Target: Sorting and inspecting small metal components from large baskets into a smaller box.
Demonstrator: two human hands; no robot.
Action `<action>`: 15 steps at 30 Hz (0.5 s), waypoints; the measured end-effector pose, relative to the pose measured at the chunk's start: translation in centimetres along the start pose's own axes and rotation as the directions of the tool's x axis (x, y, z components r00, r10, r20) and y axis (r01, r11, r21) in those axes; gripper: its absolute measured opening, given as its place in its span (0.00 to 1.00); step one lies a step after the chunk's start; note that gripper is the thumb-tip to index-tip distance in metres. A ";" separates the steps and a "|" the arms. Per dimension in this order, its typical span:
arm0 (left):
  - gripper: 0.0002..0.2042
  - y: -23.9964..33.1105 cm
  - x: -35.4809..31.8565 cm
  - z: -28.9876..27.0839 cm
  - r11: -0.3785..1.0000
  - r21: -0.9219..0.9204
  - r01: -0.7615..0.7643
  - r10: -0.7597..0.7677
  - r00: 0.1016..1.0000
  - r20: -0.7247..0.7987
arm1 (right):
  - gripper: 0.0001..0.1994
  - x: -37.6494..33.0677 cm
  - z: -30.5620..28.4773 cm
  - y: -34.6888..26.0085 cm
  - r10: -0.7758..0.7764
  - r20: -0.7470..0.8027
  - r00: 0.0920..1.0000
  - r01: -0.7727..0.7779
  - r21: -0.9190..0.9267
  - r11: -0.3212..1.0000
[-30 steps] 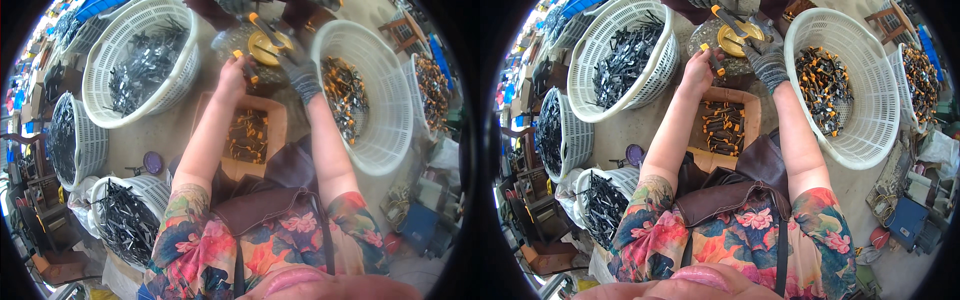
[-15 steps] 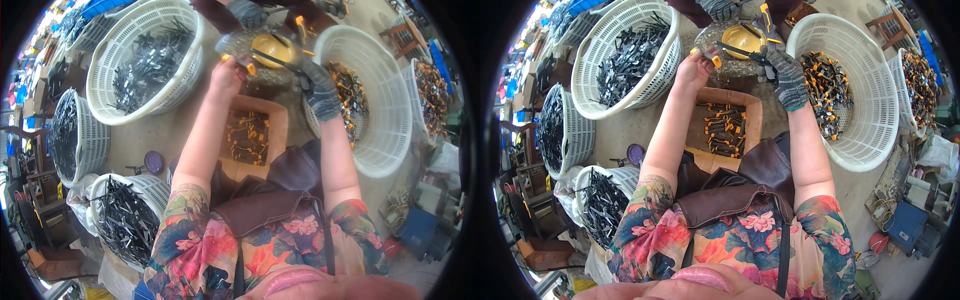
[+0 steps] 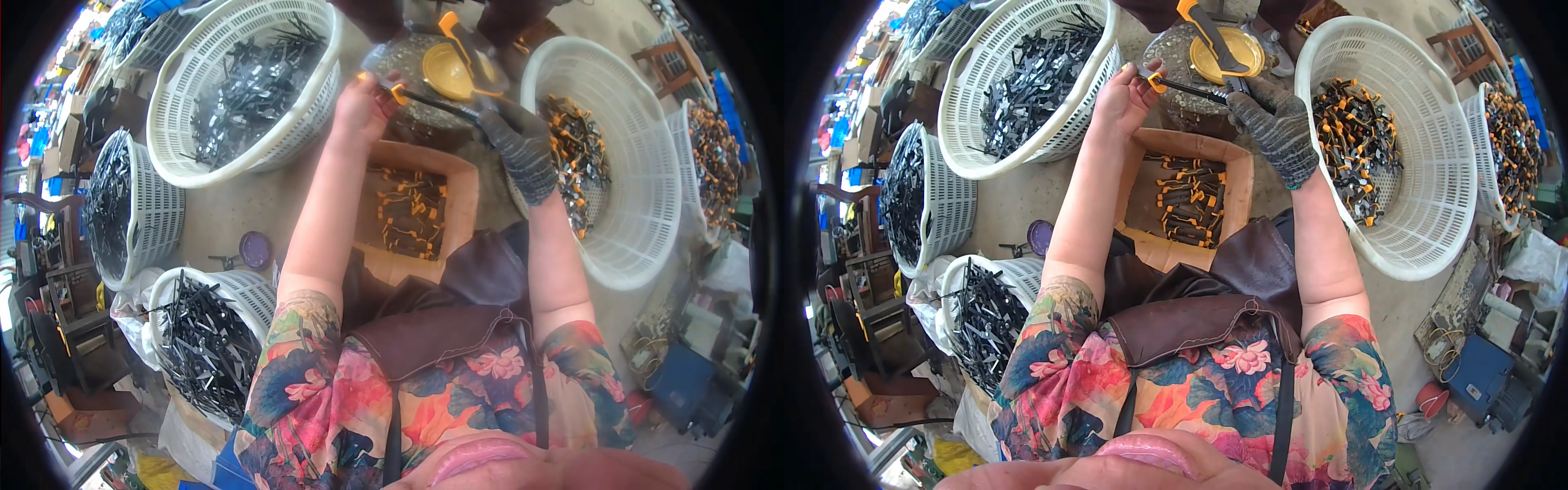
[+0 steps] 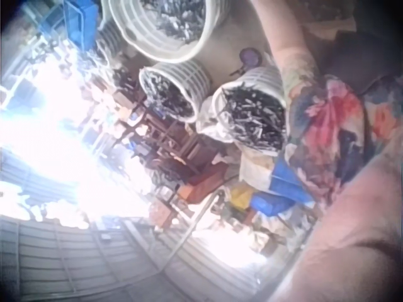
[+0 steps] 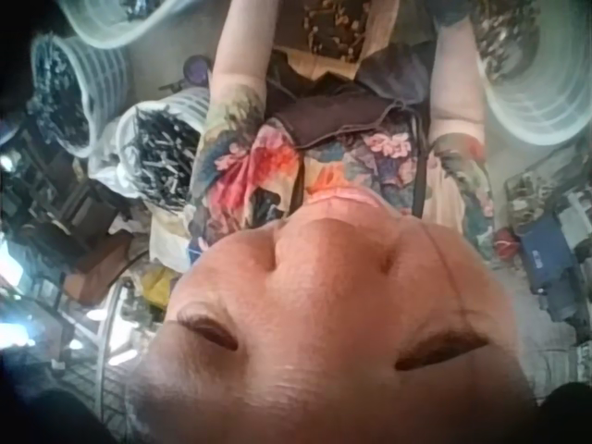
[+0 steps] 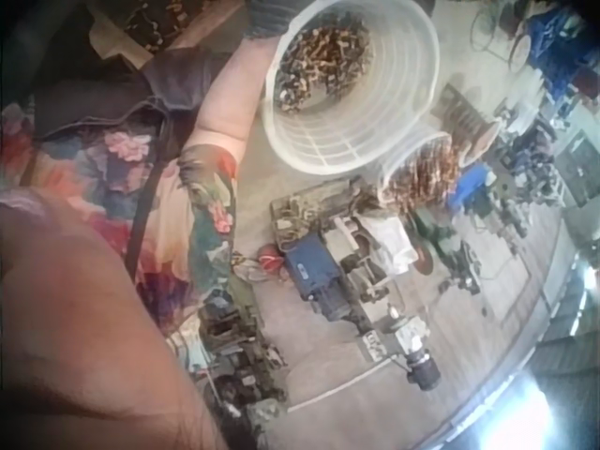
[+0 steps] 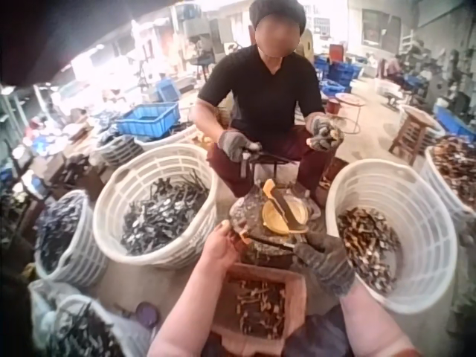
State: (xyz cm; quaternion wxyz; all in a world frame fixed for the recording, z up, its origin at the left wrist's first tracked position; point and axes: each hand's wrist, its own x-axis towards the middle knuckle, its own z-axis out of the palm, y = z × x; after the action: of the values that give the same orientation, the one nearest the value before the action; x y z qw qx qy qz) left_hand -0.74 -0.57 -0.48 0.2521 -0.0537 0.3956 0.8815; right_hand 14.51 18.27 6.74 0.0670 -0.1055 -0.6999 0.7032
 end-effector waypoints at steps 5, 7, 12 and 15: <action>0.09 0.0 -0.5 0.3 0.998 0.061 -0.023 0.024 0.999 -0.025 | 0.15 0.1 0.3 0.1 0.003 -0.001 1.000 -0.003 -0.109 0.994; 0.08 -0.1 -0.7 0.7 0.997 0.077 -0.031 0.035 0.998 -0.047 | 0.15 -0.2 0.6 -0.4 -0.084 0.016 0.996 0.085 -0.200 0.976; 0.10 -3.1 -3.1 4.0 0.988 0.152 -0.022 0.043 0.990 -0.138 | 0.14 0.7 1.0 0.9 -0.243 0.037 0.969 0.239 -0.368 0.899; 0.12 -4.2 -4.0 4.8 0.991 0.134 0.023 -0.001 0.987 -0.163 | 0.12 0.8 1.0 1.3 -0.314 0.011 0.949 0.295 -0.378 0.878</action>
State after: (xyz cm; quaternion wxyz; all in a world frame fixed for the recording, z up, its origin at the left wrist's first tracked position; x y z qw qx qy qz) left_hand 5.28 3.71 1.16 0.2273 -0.1104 0.4732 0.8439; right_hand 13.56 17.46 5.42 0.1731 -0.0226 -0.8270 0.5344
